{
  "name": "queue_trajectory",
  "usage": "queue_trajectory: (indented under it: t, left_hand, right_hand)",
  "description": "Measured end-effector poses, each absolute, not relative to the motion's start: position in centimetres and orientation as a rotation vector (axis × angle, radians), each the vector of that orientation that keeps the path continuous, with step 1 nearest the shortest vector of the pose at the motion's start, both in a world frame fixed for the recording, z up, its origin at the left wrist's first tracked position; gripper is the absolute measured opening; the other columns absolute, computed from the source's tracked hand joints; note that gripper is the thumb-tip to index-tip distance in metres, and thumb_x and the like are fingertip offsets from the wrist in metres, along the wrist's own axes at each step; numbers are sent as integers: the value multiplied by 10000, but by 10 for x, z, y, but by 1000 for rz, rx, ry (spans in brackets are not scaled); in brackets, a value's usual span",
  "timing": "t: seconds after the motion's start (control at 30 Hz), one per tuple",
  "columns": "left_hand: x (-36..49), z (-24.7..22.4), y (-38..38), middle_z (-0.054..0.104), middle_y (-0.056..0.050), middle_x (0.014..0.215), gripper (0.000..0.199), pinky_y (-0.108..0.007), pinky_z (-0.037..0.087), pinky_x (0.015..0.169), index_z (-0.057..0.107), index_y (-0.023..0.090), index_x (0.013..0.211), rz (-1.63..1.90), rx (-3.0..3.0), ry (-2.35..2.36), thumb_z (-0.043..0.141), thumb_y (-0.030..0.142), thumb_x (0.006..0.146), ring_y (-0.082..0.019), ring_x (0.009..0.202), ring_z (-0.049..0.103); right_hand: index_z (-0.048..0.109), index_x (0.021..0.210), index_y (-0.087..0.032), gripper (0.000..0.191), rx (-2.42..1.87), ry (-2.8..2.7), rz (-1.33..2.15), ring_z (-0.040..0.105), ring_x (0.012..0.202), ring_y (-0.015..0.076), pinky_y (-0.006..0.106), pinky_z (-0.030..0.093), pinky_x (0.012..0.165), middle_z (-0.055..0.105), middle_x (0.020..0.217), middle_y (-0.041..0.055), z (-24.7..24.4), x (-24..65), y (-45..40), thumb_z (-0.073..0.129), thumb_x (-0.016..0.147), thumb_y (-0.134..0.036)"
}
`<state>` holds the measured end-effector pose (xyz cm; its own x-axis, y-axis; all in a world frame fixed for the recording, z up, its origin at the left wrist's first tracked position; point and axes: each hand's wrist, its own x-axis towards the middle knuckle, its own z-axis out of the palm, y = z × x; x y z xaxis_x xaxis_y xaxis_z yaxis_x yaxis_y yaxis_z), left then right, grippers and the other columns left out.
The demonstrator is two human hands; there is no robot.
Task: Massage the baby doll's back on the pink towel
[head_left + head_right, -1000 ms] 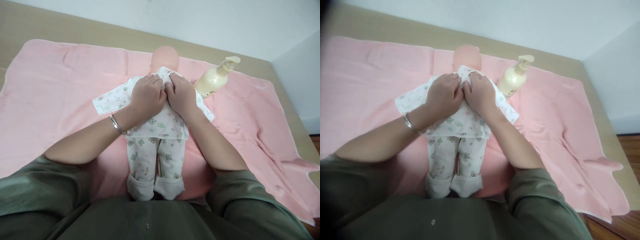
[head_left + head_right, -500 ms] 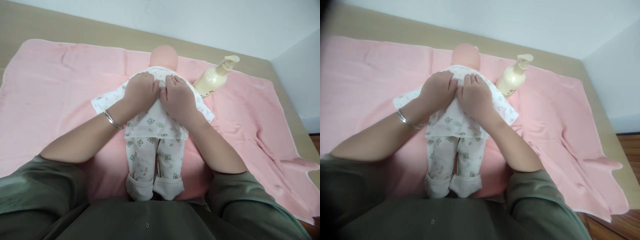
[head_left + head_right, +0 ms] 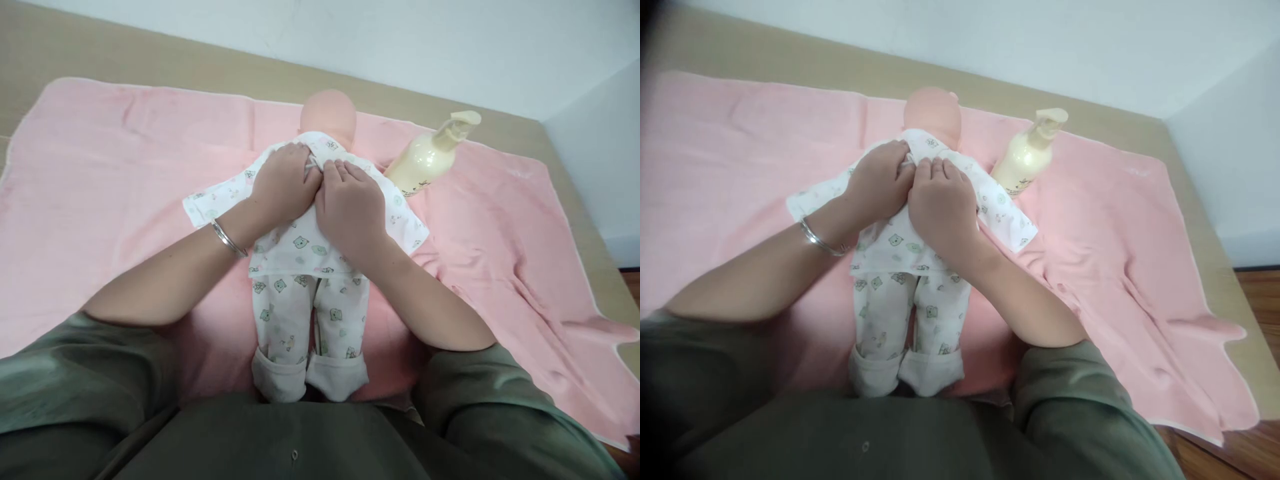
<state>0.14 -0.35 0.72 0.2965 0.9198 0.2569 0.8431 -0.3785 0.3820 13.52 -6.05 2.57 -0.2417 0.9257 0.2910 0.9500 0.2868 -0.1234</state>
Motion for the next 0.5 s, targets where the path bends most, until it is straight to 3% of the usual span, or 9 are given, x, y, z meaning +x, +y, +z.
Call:
queue_trajectory:
  t: [0.1,0.2,0.37,0.5]
  left_hand:
    - [1,6,-4,707,-145,1077,200,-458,554,1016,592,222,979,659,2404,1652,397,203,1019,-316,1088,671]
    - [4,1,-14,720,-147,1157,264,-485,521,1124,640,212,1070,777,2402,1644,382,264,1052,-321,1211,651]
    - [15,7,-39,624,-261,1441,421,-583,423,1248,630,45,1280,753,2446,1635,354,245,1032,-402,1429,539]
    - [16,17,-38,599,-281,1476,463,-552,366,1308,626,-8,1307,651,2393,1610,344,216,1017,-387,1471,514]
  right_hand:
    - [613,1442,3,479,-1701,-2252,-74,599,1421,342,510,491,1232,698,1429,210,25,139,-54,399,1047,-164]
    - [580,1475,-6,490,-1698,-2249,-15,549,1478,317,475,437,1285,631,1526,193,25,147,-41,392,1049,-161]
    - [640,1355,-30,439,-1684,-2261,26,541,1491,290,426,419,1302,642,1503,183,23,159,-22,338,1051,-121]
    - [564,1459,-4,480,-1725,-2231,54,512,1522,310,485,427,1294,590,1564,191,26,155,-28,315,1076,-151]
